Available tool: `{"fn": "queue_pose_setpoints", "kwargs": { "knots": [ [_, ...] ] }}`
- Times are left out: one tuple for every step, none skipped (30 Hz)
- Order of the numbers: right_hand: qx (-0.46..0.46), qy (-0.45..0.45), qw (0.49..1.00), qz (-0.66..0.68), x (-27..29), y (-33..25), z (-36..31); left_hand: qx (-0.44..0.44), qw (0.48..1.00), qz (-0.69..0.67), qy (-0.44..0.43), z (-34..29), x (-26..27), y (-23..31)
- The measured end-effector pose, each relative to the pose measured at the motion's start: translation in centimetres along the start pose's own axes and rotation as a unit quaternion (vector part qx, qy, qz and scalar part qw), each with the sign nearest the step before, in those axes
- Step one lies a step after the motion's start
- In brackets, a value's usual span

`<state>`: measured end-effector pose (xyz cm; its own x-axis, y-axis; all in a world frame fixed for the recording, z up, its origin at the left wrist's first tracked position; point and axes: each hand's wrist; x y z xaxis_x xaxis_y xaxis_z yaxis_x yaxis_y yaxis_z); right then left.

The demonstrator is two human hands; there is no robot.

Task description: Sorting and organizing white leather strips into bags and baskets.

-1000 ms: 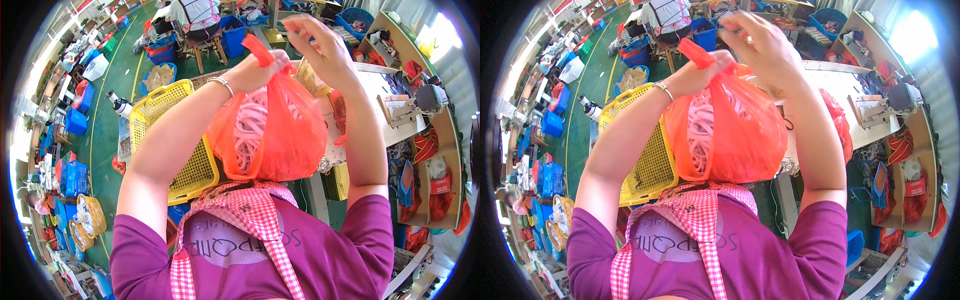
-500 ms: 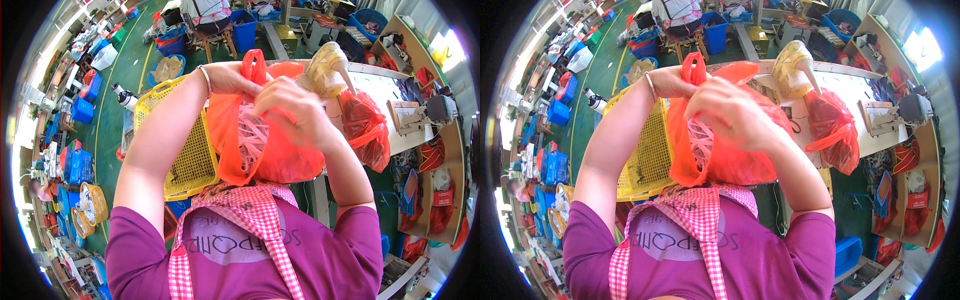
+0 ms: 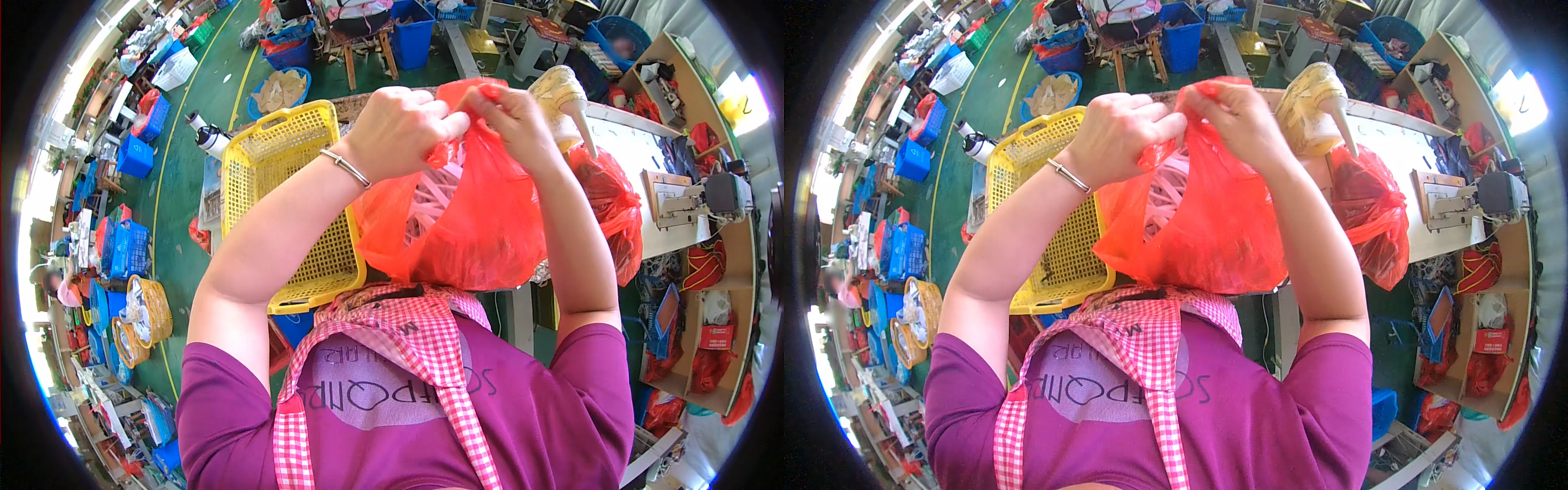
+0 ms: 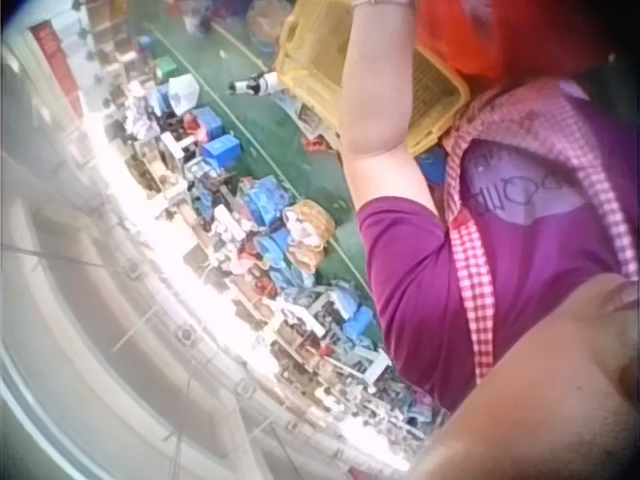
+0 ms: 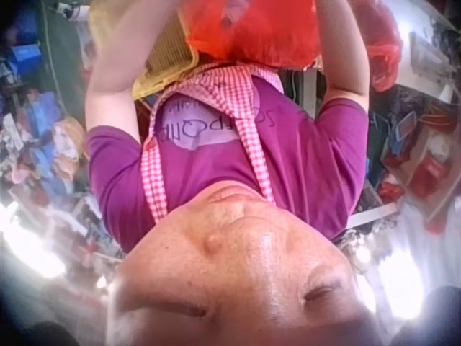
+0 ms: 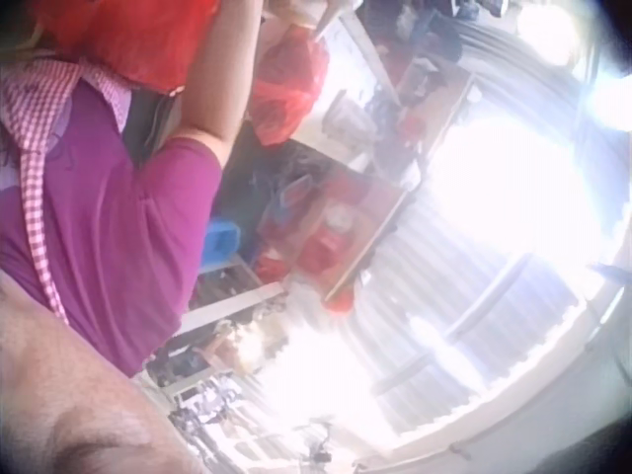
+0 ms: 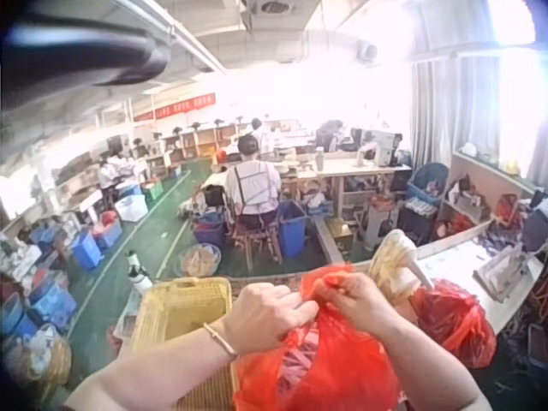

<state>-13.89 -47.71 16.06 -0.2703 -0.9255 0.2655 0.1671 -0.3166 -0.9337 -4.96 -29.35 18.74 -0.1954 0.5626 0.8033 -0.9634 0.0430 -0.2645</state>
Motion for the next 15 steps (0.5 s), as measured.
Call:
{"fn": "queue_pose_setpoints", "kwargs": {
  "knots": [
    [0.009, 0.050, 0.997, -0.056, 0.3, -0.3, -0.3, 0.025, 0.999, 0.005, -0.034, -0.3, -0.1, 0.0],
    [0.006, 0.047, 0.997, -0.056, 0.6, 0.3, -0.3, 0.070, 0.997, -0.028, -0.008, -0.7, -0.5, 0.3],
    [-0.037, 0.102, 0.989, -0.104, 1.3, 1.4, -0.5, 0.070, 0.997, -0.031, -0.009, -1.2, -0.8, 0.7],
    [-0.079, 0.158, 0.972, -0.153, 2.1, 2.8, -0.8, 0.090, 0.992, -0.078, -0.048, -2.0, -1.1, 1.1],
    [-0.082, 0.158, 0.972, -0.154, 3.0, 4.7, -1.0, 0.108, 0.983, -0.124, -0.087, -2.9, -1.4, 1.6],
    [-0.119, 0.192, 0.965, -0.134, 4.0, 7.1, -1.2, 0.137, 0.970, -0.181, -0.093, -4.1, -2.0, 2.2],
    [-0.156, 0.225, 0.955, -0.113, 4.9, 9.2, -1.4, 0.135, 0.969, -0.182, -0.094, -5.5, -2.6, 2.8],
    [-0.160, 0.228, 0.954, -0.113, 5.6, 11.0, -2.0, 0.161, 0.956, -0.224, -0.098, -7.0, -3.2, 3.4],
    [-0.173, 0.250, 0.943, -0.139, 6.2, 12.5, -2.5, 0.185, 0.941, -0.264, -0.104, -8.1, -3.4, 3.8],
    [-0.186, 0.270, 0.930, -0.164, 6.3, 12.9, -2.9, 0.183, 0.940, -0.267, -0.106, -8.9, -3.2, 4.3],
    [-0.190, 0.273, 0.929, -0.164, 6.4, 13.3, -3.4, 0.215, 0.915, -0.312, -0.140, -9.7, -2.9, 4.8],
    [-0.211, 0.272, 0.925, -0.161, 6.2, 12.8, -3.8, 0.248, 0.886, -0.352, -0.173, -10.2, -2.7, 4.9],
    [-0.233, 0.272, 0.920, -0.157, 6.1, 12.5, -4.0, 0.247, 0.886, -0.352, -0.173, -10.5, -2.8, 4.7],
    [-0.194, 0.287, 0.935, -0.075, 6.2, 12.5, -4.2, 0.258, 0.838, -0.463, -0.132, -10.7, -3.0, 4.4],
    [-0.209, 0.264, 0.940, 0.056, 6.0, 9.9, -4.4, 0.266, 0.776, -0.565, -0.088, -10.9, -3.2, 3.8]
  ]
}}
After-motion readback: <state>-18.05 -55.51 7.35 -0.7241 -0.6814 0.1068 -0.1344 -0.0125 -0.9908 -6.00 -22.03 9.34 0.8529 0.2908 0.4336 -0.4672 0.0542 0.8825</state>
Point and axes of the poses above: each hand's wrist, its own z-axis towards the middle knuckle, its own x-axis out of the back of the hand, y = z × x, and after that the axes turned 5 degrees about -x, right-handed
